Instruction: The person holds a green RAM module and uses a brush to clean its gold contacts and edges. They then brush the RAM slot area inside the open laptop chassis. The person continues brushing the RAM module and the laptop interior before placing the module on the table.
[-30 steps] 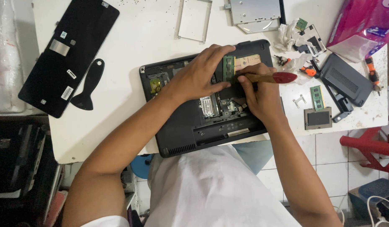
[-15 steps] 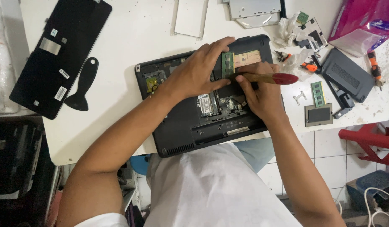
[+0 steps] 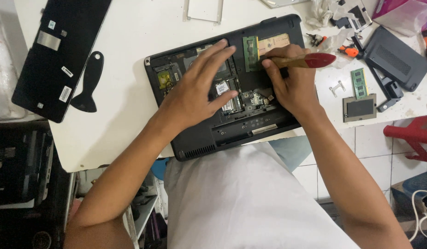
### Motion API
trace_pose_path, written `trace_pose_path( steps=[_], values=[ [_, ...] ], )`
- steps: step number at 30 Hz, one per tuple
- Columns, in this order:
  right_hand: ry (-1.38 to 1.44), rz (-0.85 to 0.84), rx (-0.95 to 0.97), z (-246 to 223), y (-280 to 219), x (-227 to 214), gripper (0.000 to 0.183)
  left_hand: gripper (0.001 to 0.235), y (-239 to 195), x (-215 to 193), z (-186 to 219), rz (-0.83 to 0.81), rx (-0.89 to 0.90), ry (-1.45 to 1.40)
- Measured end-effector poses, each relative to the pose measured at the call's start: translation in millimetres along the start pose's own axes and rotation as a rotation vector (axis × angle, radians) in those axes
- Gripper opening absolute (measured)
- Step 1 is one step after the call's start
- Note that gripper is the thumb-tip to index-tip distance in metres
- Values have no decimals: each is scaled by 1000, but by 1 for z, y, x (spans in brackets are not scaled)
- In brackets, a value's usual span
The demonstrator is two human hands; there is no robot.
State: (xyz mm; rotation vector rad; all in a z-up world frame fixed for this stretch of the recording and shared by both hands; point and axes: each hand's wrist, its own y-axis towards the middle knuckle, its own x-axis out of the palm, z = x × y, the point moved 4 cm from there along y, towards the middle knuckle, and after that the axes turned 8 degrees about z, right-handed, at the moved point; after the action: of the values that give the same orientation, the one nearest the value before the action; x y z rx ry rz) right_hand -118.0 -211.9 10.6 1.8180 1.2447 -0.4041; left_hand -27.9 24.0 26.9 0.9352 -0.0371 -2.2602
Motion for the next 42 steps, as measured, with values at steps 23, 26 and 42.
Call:
trace_pose_path(
  steps=[23,26,42],
  values=[
    [30,67,9,10,0,0,25,25,-133,-28,-31,556,58,155],
    [12,114,-59,23,-1,0,15,28,-125,-29,-34,590,42,201],
    [89,76,-26,18,2,2,16,34,-104,-28,-55,608,18,228]
  ],
)
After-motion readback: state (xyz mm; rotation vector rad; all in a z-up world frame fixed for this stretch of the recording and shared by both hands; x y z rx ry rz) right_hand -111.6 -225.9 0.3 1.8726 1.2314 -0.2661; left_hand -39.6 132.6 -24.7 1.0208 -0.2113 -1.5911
